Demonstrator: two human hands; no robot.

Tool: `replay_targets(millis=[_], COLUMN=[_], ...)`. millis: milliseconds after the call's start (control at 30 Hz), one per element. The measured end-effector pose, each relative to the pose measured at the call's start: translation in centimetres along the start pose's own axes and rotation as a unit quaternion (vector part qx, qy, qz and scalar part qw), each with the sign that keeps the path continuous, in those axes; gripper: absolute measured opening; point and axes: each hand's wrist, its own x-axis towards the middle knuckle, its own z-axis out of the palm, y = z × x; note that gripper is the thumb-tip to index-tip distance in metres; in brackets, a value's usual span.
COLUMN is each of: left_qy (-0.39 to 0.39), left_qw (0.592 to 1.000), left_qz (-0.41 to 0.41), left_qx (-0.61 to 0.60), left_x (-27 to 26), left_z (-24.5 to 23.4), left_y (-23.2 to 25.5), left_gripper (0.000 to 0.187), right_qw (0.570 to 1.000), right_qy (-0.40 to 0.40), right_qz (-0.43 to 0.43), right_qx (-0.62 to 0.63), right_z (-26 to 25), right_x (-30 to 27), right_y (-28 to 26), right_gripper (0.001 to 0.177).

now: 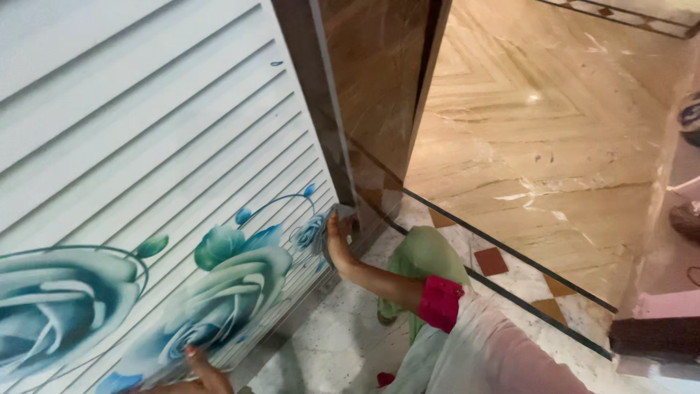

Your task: The person sits on the floor and sands the surface of a white wooden panel with a floral design using a sanding block. They move the block back and forth across the panel's surface, focusing on the areas around the blue rose patterns.

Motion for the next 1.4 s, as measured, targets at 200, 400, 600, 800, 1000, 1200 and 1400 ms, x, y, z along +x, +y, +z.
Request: replay_targets(millis=[200, 400, 600, 800, 1000, 1200, 1400], left_qy=[0.004, -0.128, -0.266, -0.275, -0.204, -0.174, -0.124], left_qw=[1.0, 0.961, 0.657, 0.657, 0.65, 0.604, 0.708], left_qz=[-0.015, -0.178, -0.447, -0.479, -0.51, -0.497, -0.44], left_qx=[0.017, -0.167, -0.546, -0.514, -0.524, -0.598, -0.539], left_x=[-3.0, -3.5, -9.1, -10.2, -8.7, -8.0, -7.9], left_z=[2.1, -1.9, -0.6, 1.8, 1.6, -0.1, 0.8], left_y=[-1.2, 4.5, 3.1, 2.4, 1.4, 1.0, -1.3], left_gripper=[0.108, 0.1, 0.091, 0.074, 0.06, 0.056, 0.037], right_qw=[0.968, 0.818, 0.863, 0.912, 0.912, 0.922, 0.931], right_qy=[-0.086, -0.454, -0.41, -0.377, -0.384, -0.344, -0.259], right_qz=[0.113, 0.168, 0.19, 0.119, 0.136, -0.04, -0.224], right_qx=[0.208, 0.313, 0.226, 0.11, 0.052, -0.171, -0.129], right_z=[5.3, 4.3, 2.9, 2.2, 2.3, 2.2, 2.4], right_x=[-3.7, -9.6, -17.2, -18.1, -16.6, -13.0, -13.4], right_y=[1.9, -2.0, -4.5, -3.0, -5.3, -2.9, -4.9], right_gripper=[0.093, 0.054, 0.053, 0.063, 0.084, 0.039, 0.018])
